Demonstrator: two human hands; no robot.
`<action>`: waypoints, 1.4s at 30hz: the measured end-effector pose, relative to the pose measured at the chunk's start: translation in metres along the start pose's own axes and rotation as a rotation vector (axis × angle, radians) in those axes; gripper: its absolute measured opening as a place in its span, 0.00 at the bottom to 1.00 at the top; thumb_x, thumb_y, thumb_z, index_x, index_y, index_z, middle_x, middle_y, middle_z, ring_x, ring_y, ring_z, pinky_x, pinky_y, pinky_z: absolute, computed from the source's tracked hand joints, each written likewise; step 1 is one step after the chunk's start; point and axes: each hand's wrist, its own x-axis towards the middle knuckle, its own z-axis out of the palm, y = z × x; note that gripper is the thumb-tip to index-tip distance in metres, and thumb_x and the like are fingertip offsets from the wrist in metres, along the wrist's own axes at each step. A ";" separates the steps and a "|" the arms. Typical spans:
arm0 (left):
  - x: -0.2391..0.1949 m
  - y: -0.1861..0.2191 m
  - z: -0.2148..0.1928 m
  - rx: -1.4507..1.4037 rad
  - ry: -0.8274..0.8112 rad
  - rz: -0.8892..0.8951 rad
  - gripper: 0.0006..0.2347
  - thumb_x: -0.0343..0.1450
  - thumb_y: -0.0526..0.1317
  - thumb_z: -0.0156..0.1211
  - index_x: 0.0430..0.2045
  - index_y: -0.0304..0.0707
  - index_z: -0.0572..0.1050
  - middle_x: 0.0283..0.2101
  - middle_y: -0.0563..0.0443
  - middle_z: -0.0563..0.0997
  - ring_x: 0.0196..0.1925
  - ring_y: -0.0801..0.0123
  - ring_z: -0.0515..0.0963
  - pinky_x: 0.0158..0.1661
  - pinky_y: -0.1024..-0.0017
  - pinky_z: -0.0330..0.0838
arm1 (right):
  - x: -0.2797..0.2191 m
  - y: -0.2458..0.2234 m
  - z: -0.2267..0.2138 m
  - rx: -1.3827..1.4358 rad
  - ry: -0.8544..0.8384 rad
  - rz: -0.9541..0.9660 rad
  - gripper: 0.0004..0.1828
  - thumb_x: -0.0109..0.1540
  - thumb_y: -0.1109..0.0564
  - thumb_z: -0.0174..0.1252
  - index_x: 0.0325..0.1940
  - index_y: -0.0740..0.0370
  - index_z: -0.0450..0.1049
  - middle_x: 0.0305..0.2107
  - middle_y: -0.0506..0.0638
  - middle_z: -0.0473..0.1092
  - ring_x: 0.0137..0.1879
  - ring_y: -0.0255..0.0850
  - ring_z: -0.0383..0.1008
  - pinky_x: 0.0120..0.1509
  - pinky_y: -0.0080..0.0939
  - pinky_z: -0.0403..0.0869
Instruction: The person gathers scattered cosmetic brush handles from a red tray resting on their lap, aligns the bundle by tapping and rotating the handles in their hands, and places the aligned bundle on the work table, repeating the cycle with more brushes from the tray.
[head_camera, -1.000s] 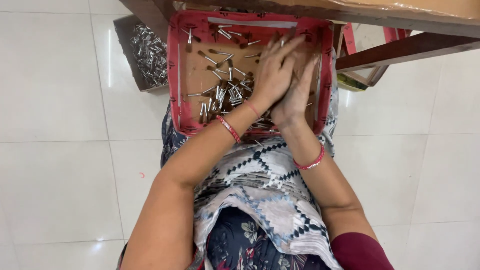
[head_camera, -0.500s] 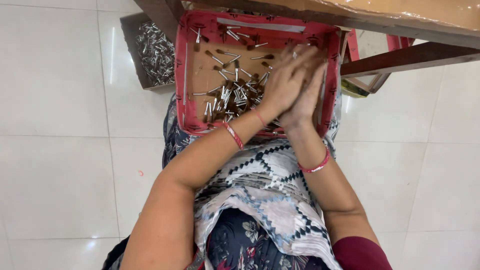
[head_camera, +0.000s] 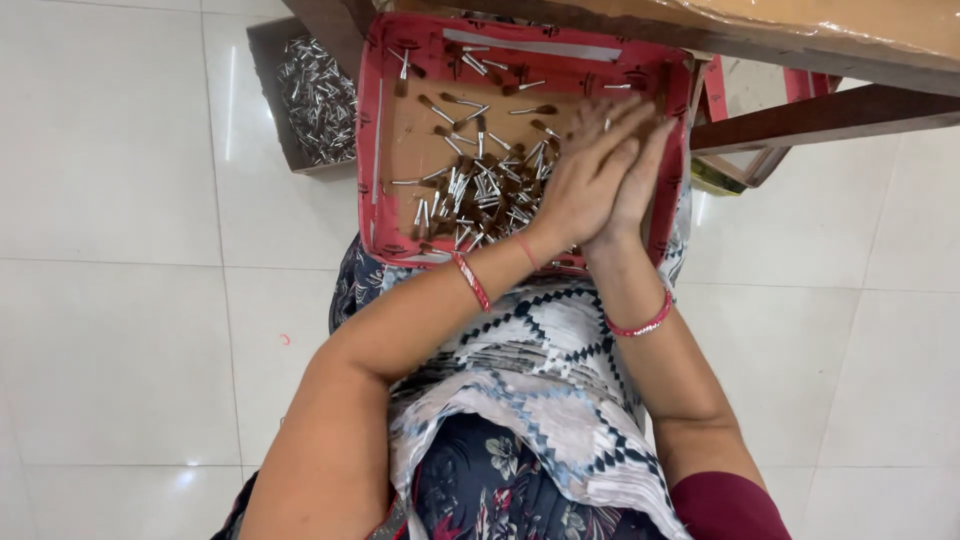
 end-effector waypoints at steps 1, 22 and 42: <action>0.008 -0.010 0.001 -0.001 0.001 -0.002 0.19 0.80 0.44 0.46 0.66 0.46 0.71 0.74 0.47 0.67 0.80 0.49 0.59 0.79 0.53 0.44 | -0.004 -0.001 0.021 0.000 0.001 0.002 0.48 0.66 0.22 0.42 0.80 0.55 0.52 0.76 0.57 0.54 0.82 0.51 0.52 0.84 0.55 0.55; -0.007 -0.001 0.001 0.145 -0.020 0.022 0.20 0.81 0.48 0.40 0.69 0.49 0.68 0.78 0.50 0.61 0.84 0.49 0.52 0.81 0.47 0.32 | -0.004 0.001 0.020 -0.327 0.315 0.010 0.51 0.64 0.21 0.42 0.81 0.54 0.50 0.76 0.55 0.53 0.81 0.50 0.54 0.85 0.54 0.56; 0.030 -0.041 -0.002 0.247 0.052 -0.147 0.20 0.81 0.49 0.41 0.68 0.52 0.70 0.76 0.50 0.64 0.82 0.50 0.55 0.80 0.58 0.49 | -0.016 -0.009 0.078 -0.328 0.501 0.012 0.49 0.64 0.24 0.43 0.79 0.55 0.53 0.74 0.54 0.57 0.77 0.49 0.59 0.79 0.50 0.60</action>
